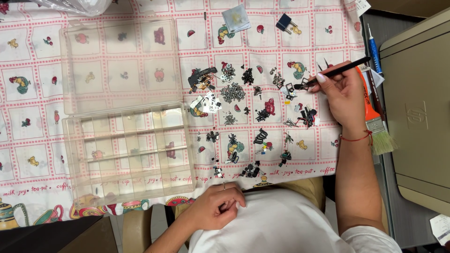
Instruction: The person uses tweezers to pick up small metal parts from a patterned tablecloth and places them into compartments of a clear plastic organizer. The person repeatedly picks up and sorts the parts throughout the clip.
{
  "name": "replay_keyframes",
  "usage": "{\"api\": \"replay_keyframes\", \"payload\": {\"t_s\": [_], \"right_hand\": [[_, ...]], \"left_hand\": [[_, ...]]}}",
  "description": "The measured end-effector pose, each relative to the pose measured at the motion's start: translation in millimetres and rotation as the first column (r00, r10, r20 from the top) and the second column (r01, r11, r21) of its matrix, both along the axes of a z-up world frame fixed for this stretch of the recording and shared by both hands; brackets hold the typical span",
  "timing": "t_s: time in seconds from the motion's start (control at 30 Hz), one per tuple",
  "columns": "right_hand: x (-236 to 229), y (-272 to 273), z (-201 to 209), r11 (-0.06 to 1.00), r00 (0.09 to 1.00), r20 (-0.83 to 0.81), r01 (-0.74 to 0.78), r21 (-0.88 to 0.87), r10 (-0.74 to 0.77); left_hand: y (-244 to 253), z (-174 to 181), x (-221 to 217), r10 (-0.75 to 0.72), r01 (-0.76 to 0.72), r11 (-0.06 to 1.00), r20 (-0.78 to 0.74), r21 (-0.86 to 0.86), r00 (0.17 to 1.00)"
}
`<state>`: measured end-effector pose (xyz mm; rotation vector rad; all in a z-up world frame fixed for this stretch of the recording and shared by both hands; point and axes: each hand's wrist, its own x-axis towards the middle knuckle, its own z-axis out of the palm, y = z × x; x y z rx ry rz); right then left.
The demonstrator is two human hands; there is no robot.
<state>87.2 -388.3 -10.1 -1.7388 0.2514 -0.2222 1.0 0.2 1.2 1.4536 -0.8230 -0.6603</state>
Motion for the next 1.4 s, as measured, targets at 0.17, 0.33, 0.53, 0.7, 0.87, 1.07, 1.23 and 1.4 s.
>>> {"api": "replay_keyframes", "payload": {"t_s": [0.17, 0.33, 0.53, 0.7, 0.87, 1.07, 1.23, 1.4], "right_hand": [[-0.6, -5.4, -7.5, 1.000, 0.997, 0.073, -0.001, 0.014, 0.000], [-2.0, -5.6, -4.2, 0.997, 0.999, 0.033, 0.021, 0.070, -0.024], [-1.7, -4.5, -2.7, 0.994, 0.998, 0.051, 0.028, 0.105, -0.033], [-1.7, -8.3, 3.6, 0.986, 0.995, 0.101, -0.005, 0.168, -0.012], [-0.3, 7.4, 8.3, 0.985, 0.981, 0.183, 0.035, 0.167, -0.066], [-14.6, 101.1, 58.0, 0.998, 0.979, 0.205, -0.003, 0.055, -0.008], [-26.0, 185.8, 87.2, 0.985, 0.969, 0.178, -0.169, -0.026, 0.170], [-37.7, 235.8, 79.4, 0.956, 0.955, 0.067, -0.285, -0.064, 0.289]], "left_hand": [[-0.5, -0.2, 0.1, 0.003, -0.003, 1.000, -0.010, -0.015, 1.000], [0.2, -0.4, -0.2, 0.002, -0.002, 1.000, -0.004, 0.002, 1.000], [-0.5, -0.6, -0.4, 0.007, -0.007, 1.000, -0.001, -0.009, 1.000], [-1.2, 2.8, 0.7, 0.028, -0.027, 0.999, 0.036, -0.033, 0.999], [0.4, -0.2, 1.1, 0.018, -0.012, 0.996, 0.068, -0.088, 0.998], [3.3, -12.7, -6.0, -0.017, 0.017, 1.000, 0.035, 0.005, 0.999], [2.6, -15.0, -6.6, -0.032, 0.031, 0.999, 0.033, 0.037, 0.999], [0.7, -18.9, -10.3, 0.040, -0.035, 0.998, 0.090, -0.049, 0.995]]}}
